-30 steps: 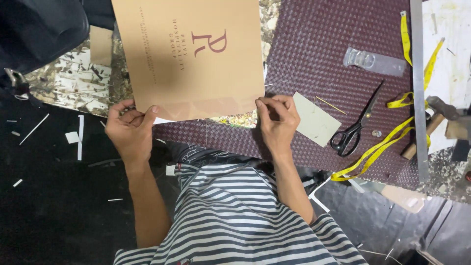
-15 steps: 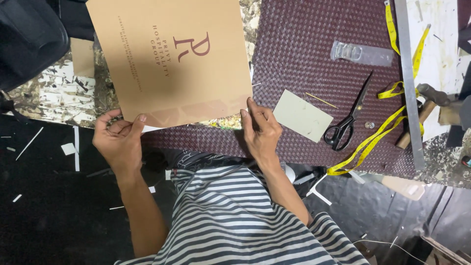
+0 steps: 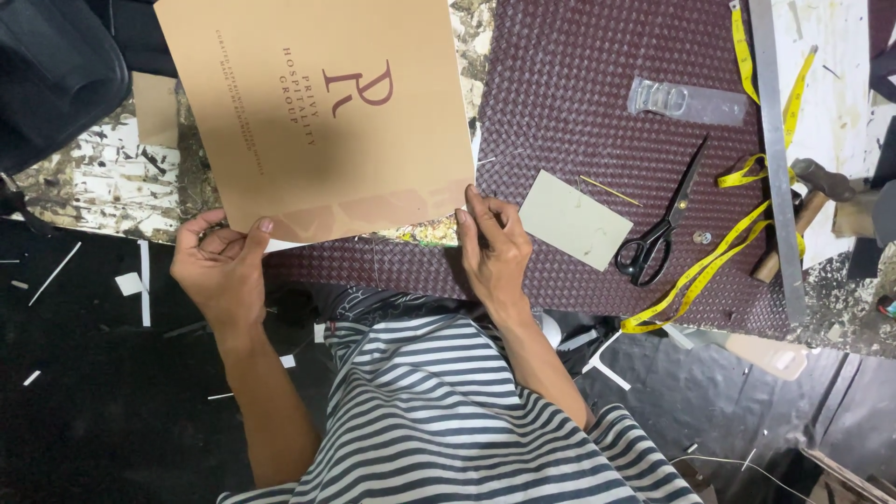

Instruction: Cutting a paper template using scissors and aligning it with a leather component on a workbench

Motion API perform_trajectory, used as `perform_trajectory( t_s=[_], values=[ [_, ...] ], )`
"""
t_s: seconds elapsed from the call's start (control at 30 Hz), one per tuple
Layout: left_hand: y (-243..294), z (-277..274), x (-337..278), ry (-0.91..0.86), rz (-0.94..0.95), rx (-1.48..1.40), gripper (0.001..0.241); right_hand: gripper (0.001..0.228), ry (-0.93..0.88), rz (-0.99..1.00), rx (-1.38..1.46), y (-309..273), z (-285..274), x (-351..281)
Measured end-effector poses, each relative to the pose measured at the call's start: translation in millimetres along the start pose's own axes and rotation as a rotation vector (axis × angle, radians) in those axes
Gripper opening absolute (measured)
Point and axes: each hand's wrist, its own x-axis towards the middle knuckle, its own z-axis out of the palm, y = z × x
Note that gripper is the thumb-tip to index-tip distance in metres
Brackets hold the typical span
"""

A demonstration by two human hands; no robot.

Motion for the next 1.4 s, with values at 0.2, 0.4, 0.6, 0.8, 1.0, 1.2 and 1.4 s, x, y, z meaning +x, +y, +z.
perform_trajectory(
  t_s=[0.2, 0.4, 0.6, 0.8, 1.0, 1.2, 1.4],
  values=[
    [11, 5, -4, 0.002, -0.002, -0.010, 0.055, 0.027, -0.003, 0.003, 0.004, 4, 1, -3],
    [13, 5, -5, -0.003, 0.009, -0.012, 0.052, 0.026, -0.007, -0.008, 0.007, 1, -2, 0],
    [17, 6, -6, 0.003, -0.005, 0.002, 0.052, 0.026, -0.006, -0.016, -0.004, 2, 0, 0],
    [6, 2, -3, 0.005, -0.025, 0.002, 0.053, 0.026, -0.011, -0.019, -0.011, 3, 0, -1],
    [9, 2, -3, 0.001, -0.019, 0.008, 0.051, 0.026, -0.015, -0.018, -0.012, 4, 0, -2],
    [6, 1, -2, -0.006, -0.017, 0.000, 0.051, 0.026, -0.011, -0.019, -0.014, 7, 1, -2],
    [10, 2, -4, -0.003, -0.018, 0.003, 0.051, 0.026, -0.016, -0.010, -0.001, 4, -1, -1]
  ],
)
